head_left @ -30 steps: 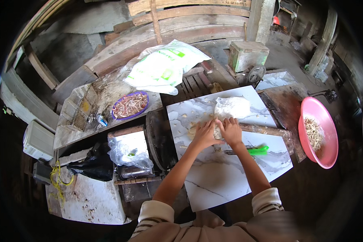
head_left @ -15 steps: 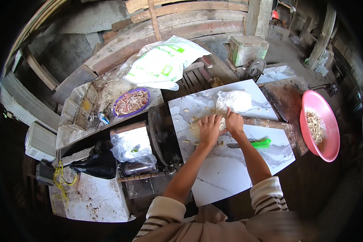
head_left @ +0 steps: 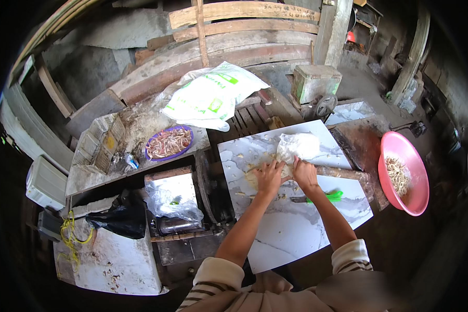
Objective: The person kneads dough on a marble surface, flattens it using a wooden roller, cuts the dough into segments with a knife, and then feeds the segments into a hand-cranked noodle machine to produce noodles into a bowl.
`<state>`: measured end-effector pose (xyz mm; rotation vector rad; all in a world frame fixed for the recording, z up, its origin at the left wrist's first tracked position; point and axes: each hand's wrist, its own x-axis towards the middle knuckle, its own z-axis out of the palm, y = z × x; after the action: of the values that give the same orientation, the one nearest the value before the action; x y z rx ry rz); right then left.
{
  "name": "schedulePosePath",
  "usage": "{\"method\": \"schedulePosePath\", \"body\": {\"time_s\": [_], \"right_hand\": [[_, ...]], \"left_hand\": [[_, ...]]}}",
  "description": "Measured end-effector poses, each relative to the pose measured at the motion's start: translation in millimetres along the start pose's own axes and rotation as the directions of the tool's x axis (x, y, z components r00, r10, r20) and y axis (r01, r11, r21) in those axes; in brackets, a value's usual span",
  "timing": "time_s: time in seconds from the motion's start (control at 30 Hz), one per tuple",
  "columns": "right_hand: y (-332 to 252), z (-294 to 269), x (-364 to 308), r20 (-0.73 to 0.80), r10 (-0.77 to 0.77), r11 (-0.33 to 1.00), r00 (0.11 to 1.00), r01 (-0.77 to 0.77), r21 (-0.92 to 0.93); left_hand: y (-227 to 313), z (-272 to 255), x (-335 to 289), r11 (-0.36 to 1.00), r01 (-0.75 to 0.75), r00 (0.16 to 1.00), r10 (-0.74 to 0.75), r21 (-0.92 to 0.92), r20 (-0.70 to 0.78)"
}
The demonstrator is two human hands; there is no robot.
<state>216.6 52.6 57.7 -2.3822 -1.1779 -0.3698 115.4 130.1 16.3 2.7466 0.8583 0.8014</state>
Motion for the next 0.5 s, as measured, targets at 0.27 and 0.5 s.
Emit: {"method": "schedulePosePath", "body": {"time_s": [0.27, 0.5], "right_hand": [[31.0, -27.3, -3.6, 0.045, 0.266, 0.902, 0.963, -0.265, 0.340], [30.0, -51.9, -11.5, 0.607, 0.273, -0.107, 0.746, -0.604, 0.790]], "left_hand": [[4.0, 2.6, 0.7, 0.997, 0.050, 0.999, -0.049, -0.056, 0.016], [11.0, -30.6, -8.3, 0.946, 0.052, 0.983, -0.104, -0.320, -0.149]]}}
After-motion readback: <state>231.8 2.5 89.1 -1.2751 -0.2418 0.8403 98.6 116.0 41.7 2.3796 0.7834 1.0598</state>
